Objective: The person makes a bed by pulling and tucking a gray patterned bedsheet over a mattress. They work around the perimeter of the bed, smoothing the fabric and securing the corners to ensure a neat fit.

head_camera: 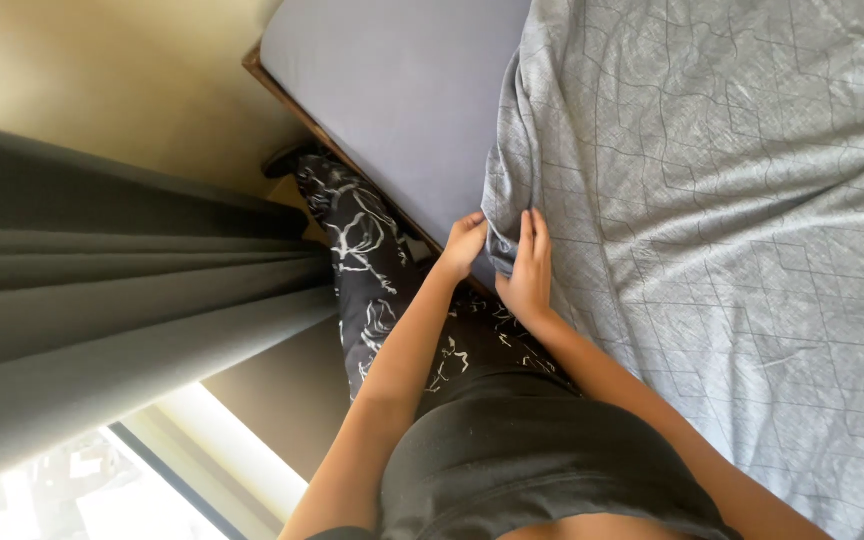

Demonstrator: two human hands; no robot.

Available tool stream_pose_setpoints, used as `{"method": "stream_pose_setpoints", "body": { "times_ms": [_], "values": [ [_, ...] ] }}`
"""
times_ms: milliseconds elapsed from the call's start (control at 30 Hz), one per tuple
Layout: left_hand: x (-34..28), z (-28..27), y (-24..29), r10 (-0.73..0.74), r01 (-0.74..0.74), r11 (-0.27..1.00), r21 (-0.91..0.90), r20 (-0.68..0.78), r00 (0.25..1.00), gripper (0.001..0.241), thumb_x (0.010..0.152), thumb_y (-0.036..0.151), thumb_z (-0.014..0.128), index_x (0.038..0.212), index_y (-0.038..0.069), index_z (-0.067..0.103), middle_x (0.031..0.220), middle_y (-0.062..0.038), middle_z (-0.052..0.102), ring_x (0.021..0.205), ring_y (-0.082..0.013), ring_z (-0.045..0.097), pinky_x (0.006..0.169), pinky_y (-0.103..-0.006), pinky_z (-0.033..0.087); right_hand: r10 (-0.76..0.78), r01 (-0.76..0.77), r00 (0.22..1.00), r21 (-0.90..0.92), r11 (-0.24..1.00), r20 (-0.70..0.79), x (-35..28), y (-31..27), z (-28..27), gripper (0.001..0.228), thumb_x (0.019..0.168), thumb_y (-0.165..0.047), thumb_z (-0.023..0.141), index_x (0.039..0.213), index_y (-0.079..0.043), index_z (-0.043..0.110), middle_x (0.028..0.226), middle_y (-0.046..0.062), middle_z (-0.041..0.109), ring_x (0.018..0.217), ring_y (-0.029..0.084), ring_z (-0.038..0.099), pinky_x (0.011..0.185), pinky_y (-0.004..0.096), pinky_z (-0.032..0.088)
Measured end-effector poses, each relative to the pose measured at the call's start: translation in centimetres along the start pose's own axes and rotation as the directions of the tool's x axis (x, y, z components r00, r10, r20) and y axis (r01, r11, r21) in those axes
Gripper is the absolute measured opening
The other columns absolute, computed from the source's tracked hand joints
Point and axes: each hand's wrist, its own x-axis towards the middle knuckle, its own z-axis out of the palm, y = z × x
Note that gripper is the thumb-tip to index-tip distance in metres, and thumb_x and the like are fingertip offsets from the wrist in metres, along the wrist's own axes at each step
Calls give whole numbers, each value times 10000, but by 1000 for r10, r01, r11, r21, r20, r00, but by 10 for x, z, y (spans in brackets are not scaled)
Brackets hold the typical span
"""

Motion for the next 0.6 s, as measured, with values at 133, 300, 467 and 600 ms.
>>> {"method": "stream_pose_setpoints", "body": {
  "times_ms": [133, 300, 467, 600],
  "values": [
    [9, 6, 41, -92, 93, 975, -203, 15, 996, 308, 948, 232, 646, 1159, 10, 677, 1026, -51, 773, 936, -161, 716, 858, -324, 578, -65, 70, 986, 31, 997, -153, 17, -26, -3, 879, 695, 74, 710, 1499, 105, 356, 1558, 333, 302, 1415, 523, 345, 1171, 512, 319],
    [64, -18, 59, -152, 197, 929, -312, 164, 975, 212, 1025, 292, 637, 1005, 82, 653, 886, -57, 687, 818, -222, 650, 792, -385, 542, 130, -113, 988, 182, 977, -83, 36, -19, 14, 364, 843, 100, 558, 1180, 26, 672, 1241, 202, 674, 1143, 403, 655, 979, 440, 540],
    [131, 18, 94, -378, 418, 877, -236, 197, 904, 303, 955, 354, 594, 1027, 72, 679, 952, -66, 717, 874, -237, 667, 824, -406, 541, 154, -129, 983, 227, 965, -95, 52, -6, 10, 319, 780, 100, 554, 1064, 28, 679, 1121, 193, 686, 990, 380, 678, 863, 402, 540],
    [174, 36, 102, -436, 454, 875, -169, 131, 890, 347, 979, 379, 644, 1131, 68, 660, 1102, -51, 729, 1013, -222, 674, 924, -386, 544, 242, -251, 968, 300, 921, 65, 70, -8, 2, 345, 749, 108, 534, 1047, 8, 678, 979, 171, 655, 887, 298, 660, 805, 358, 525]
  ]
}}
